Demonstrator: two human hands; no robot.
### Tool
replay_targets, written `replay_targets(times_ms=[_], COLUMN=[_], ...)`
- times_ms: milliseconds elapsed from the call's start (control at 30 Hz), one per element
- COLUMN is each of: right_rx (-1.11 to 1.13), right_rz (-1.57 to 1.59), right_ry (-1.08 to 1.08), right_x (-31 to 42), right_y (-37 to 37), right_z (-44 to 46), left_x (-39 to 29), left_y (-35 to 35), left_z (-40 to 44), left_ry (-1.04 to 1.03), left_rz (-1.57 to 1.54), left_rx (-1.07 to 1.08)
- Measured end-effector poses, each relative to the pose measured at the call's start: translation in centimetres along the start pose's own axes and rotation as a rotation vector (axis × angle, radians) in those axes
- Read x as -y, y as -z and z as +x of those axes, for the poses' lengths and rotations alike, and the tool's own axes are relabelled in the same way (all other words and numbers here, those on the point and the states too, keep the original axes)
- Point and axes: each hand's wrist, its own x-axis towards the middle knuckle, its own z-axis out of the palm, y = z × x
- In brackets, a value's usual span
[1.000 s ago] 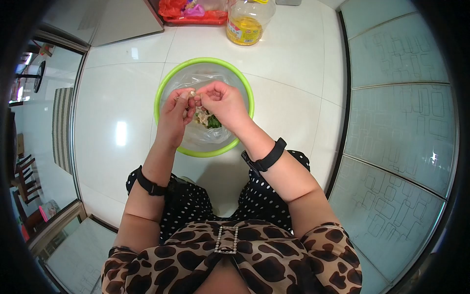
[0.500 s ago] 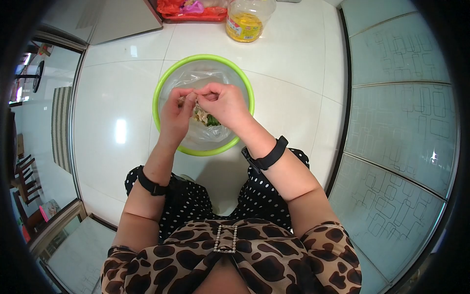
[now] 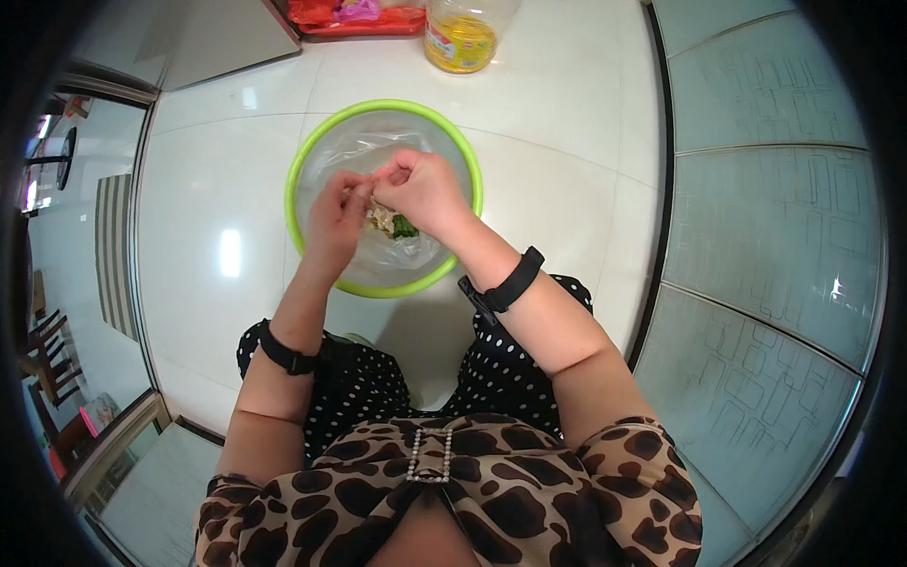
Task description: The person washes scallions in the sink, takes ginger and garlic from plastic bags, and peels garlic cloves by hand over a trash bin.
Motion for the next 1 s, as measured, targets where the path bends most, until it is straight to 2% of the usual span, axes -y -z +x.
replay_targets(times_ms=[33, 67, 133, 233, 367, 467, 567, 633, 767, 833, 867, 933, 1000], right_rx=[0.05, 0.052, 0.063, 0.075, 0.076, 0.023, 0.008, -0.015, 0.017, 0.001, 0.003, -0.094, -0.056], right_rz=[0.111, 0.11, 0.233, 0.125, 0.008, 0.102, 0.262, 0.019, -0.215, -0.352, -0.355, -0.148, -0.126], right_ry=[0.003, 0.01, -0.033, -0.024, 0.026, 0.063, 0.008, 0.095, 0.065, 0.271, 0.272, 0.229, 0.2], right_x=[0.4, 0.9, 1.5, 2.0, 1.9, 1.0, 1.1, 0.3, 0.0, -0.3, -0.5, 0.4, 1.8], right_y=[0.1, 0.2, 0.3, 0.3, 0.1, 0.0, 0.2, 0.7, 1.6, 1.8, 1.8, 1.7, 1.4], right_z=[-0.1, -0.1, -0.6, -0.7, -0.7, -0.5, -0.4, -0.3, -0.6, -0.5, -0.4, -1.0, -1.7], left_x=[0.0, -0.1, -0.9, -1.3, -1.5, -1.7, -1.5, -1.4, -1.2, -1.2, -1.1, -1.2, -1.0], left_y=[0.0, 0.0, 0.2, 0.5, 0.4, 0.4, 0.7, 0.4, 0.4, 0.4, 0.4, -0.1, -0.1], left_z=[0.0, 0.2, 0.0, 0.0, 0.0, 0.0, 0.2, 0.0, 0.0, 0.2, 0.3, 0.1, 0.1], left_ry=[0.075, 0.068, 0.292, 0.337, 0.317, 0.367, 0.363, 0.369, 0.385, 0.395, 0.393, 0.409, 0.404], left_rz=[-0.124, -0.123, -0.415, -0.497, -0.499, -0.504, -0.675, -0.831, -0.876, -0.867, -0.869, -0.79, -0.747], left_rx=[-0.007, -0.009, 0.025, 0.018, 0.022, 0.009, 0.054, 0.054, 0.031, 0.058, 0.056, 0.054, 0.071])
